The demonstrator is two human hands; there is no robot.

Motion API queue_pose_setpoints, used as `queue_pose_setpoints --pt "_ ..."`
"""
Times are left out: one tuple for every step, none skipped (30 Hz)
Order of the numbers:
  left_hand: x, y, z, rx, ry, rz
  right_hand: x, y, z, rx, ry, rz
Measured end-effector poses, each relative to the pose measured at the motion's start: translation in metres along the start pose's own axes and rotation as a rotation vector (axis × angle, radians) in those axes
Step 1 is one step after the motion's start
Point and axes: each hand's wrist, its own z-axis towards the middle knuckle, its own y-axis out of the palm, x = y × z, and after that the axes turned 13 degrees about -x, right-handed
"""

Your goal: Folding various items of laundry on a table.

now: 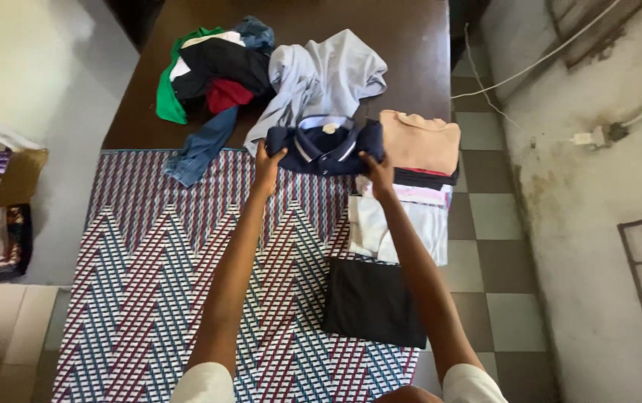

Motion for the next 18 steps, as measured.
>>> queue_pose_setpoints --pt "-0.009 -0.013 -0.005 0.005 0.0 0.004 0.019 0.006 0.003 -0.004 0.003 0.003" --pt "-0.018 -0.024 -0.01 0.014 0.019 0.024 0.036 0.01 0.006 -0.034 -0.015 -0.006" --pt "-0.027 -0.036 -0.015 0.023 0.039 0.044 0.053 0.014 0.009 -0.064 -0.033 -0.016" --pt "-0.042 -0.044 -0.018 0.025 0.039 0.045 0.06 0.02 0.007 -0.065 -0.032 -0.015" --pt "-0.057 -0.052 -0.021 0.084 0.021 0.101 0.066 0.025 0.005 -0.044 -0.027 -0.093" --pt "-0.072 -0.061 -0.023 0.143 0.007 0.158 0.072 0.031 0.006 -0.026 -0.024 -0.171" --pt "-0.087 -0.066 -0.027 0.146 0.01 0.159 0.102 0.013 0.013 -0.03 -0.024 -0.17" --pt "-0.099 -0.072 -0.026 0.156 0.017 0.182 0.132 -0.004 0.024 -0.02 -0.224 -0.458" --pt "-0.111 -0.079 -0.024 0.166 0.024 0.205 0.162 -0.02 0.035 -0.014 -0.425 -0.748" --pt "-0.114 -0.077 -0.028 0.166 0.025 0.205 0.188 -0.034 0.045 -0.014 -0.426 -0.748" --pt "-0.117 -0.075 -0.032 0.179 -0.092 0.218 0.214 -0.049 0.056 0.054 -0.135 -0.664" --pt "-0.119 -0.073 -0.039 0.198 -0.212 0.233 0.241 -0.062 0.064 0.111 0.158 -0.572" --pt "-0.123 -0.074 -0.041 0.202 -0.213 0.233 0.229 -0.051 0.05 0.108 0.159 -0.572" --pt "-0.126 -0.074 -0.04 0.206 -0.308 0.307 0.216 -0.038 0.04 0.1 0.21 -0.486" --pt "-0.128 -0.073 -0.04 0.208 -0.404 0.382 0.202 -0.026 0.03 0.091 0.26 -0.4" --pt "-0.131 -0.073 -0.038 0.206 -0.405 0.382 0.203 -0.025 0.029 0.093 0.26 -0.4" --pt "-0.134 -0.073 -0.037 0.253 -0.43 0.427 0.204 -0.024 0.029 0.115 0.251 -0.431" --pt "-0.137 -0.071 -0.037 0.299 -0.456 0.473 0.205 -0.023 0.027 0.139 0.244 -0.462"
